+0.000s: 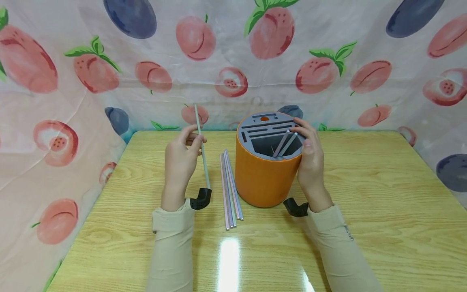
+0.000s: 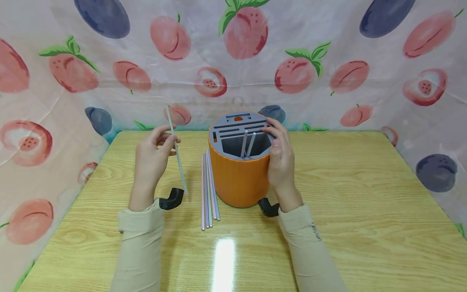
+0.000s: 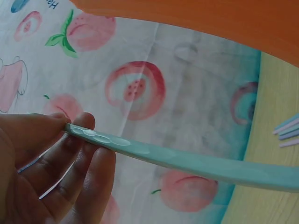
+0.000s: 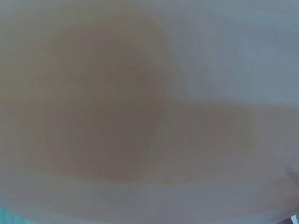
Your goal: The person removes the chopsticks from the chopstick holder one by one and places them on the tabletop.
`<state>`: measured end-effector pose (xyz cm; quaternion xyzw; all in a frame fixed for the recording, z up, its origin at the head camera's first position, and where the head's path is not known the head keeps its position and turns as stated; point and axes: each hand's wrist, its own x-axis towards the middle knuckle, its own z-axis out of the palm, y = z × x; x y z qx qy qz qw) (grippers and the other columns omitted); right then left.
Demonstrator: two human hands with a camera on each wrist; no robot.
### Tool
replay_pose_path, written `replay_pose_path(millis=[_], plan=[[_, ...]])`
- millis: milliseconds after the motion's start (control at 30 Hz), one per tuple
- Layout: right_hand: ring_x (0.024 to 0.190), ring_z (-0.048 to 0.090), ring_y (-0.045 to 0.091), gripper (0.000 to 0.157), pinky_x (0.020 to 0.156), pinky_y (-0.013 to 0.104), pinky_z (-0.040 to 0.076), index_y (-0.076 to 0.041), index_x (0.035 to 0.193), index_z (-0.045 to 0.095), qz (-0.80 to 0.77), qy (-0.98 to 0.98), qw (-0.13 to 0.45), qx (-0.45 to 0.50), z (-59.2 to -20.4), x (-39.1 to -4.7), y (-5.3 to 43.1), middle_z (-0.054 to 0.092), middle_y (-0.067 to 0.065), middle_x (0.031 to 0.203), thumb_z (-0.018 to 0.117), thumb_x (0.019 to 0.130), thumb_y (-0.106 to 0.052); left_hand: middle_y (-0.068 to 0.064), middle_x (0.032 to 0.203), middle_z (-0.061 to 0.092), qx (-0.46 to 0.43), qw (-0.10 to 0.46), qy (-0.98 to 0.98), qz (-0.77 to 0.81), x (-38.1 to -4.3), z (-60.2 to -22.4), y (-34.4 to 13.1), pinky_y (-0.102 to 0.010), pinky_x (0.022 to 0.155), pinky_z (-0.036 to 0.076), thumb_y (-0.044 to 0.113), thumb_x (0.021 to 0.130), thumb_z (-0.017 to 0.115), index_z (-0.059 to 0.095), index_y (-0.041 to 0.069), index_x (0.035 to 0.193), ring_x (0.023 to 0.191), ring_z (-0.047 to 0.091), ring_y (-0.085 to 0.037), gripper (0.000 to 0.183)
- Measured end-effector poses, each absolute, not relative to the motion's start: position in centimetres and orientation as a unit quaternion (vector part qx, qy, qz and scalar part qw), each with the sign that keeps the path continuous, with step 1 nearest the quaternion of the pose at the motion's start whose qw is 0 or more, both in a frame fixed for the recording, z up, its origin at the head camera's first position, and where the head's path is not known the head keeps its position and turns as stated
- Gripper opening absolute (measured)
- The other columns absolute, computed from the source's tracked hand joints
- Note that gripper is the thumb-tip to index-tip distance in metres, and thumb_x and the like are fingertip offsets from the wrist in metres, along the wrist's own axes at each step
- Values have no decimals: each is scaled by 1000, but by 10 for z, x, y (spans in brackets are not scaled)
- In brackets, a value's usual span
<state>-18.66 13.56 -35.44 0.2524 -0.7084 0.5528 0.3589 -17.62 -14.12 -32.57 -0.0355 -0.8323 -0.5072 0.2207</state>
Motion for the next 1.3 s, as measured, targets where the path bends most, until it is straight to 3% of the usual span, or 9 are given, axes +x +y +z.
replay_pose_path(millis=[533, 933, 1300], plan=[[124, 32, 23, 64, 104, 36, 21, -1, 111, 56, 551, -709, 361, 252, -355, -187, 135, 43, 8, 131, 31, 90, -56, -1, 86, 61, 3, 109, -879, -463, -190, -347, -141, -27, 58, 51, 22, 92, 50, 47, 24, 127, 69, 61, -15, 35], [124, 32, 25, 65, 104, 36, 20, 1, 111, 56, 553, -705, 362, 257, -354, -186, 135, 42, 10, 131, 31, 90, -56, -6, 89, 60, 11, 54, -872, -487, -202, -366, -139, -28, 58, 52, 18, 92, 50, 38, 19, 134, 71, 62, -25, 44], [124, 32, 26, 70, 104, 36, 21, 5, 110, 54, 549, -709, 362, 255, -352, -185, 135, 42, 14, 130, 30, 90, -57, -7, 90, 59, 14, 23, -870, -493, -208, -378, -136, -39, 60, 53, 14, 90, 52, 30, 19, 138, 68, 62, -29, 53]])
